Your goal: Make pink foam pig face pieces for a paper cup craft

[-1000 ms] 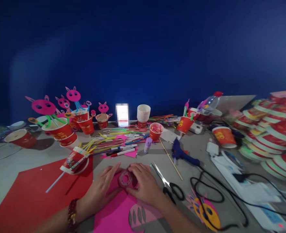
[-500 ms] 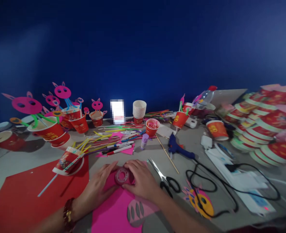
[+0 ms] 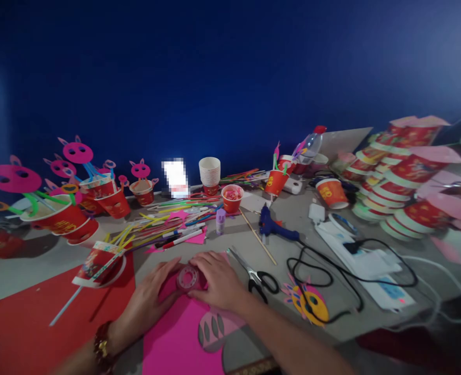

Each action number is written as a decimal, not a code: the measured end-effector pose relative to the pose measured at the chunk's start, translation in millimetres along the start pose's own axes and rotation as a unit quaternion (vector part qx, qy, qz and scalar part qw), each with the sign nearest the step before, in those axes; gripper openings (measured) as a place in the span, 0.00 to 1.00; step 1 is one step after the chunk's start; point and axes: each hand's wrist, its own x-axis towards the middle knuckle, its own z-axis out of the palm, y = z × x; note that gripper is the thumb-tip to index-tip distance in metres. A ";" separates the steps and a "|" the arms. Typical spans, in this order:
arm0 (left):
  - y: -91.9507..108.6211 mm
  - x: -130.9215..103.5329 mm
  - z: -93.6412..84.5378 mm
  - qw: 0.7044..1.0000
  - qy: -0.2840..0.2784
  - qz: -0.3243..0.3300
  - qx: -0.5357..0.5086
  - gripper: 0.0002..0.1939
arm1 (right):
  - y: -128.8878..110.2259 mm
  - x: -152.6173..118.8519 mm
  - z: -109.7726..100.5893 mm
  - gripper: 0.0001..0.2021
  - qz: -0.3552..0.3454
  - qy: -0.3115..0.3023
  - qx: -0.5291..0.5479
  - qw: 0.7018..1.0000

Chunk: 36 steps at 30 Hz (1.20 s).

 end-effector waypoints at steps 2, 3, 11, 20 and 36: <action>-0.3 0.4 0.0 1.000 0.000 0.007 0.002 0.32 | -0.2 0.3 -0.1 0.31 0.001 0.002 0.001 1.000; -0.3 0.6 -0.1 1.000 -0.001 0.009 0.004 0.32 | -0.6 0.6 -0.5 0.31 0.003 0.000 0.001 1.000; 2.7 0.8 -1.1 1.000 0.002 0.005 0.016 0.32 | -2.4 0.3 -2.8 0.28 -0.003 -0.006 -0.005 1.000; 8.2 1.4 -3.2 0.999 -0.015 0.018 0.046 0.31 | -2.7 1.9 -4.9 0.27 0.003 -0.013 0.006 1.000; 47.2 -0.9 -19.6 0.969 -0.069 0.089 0.220 0.17 | -3.7 2.1 -5.2 0.25 -0.013 -0.017 0.040 0.999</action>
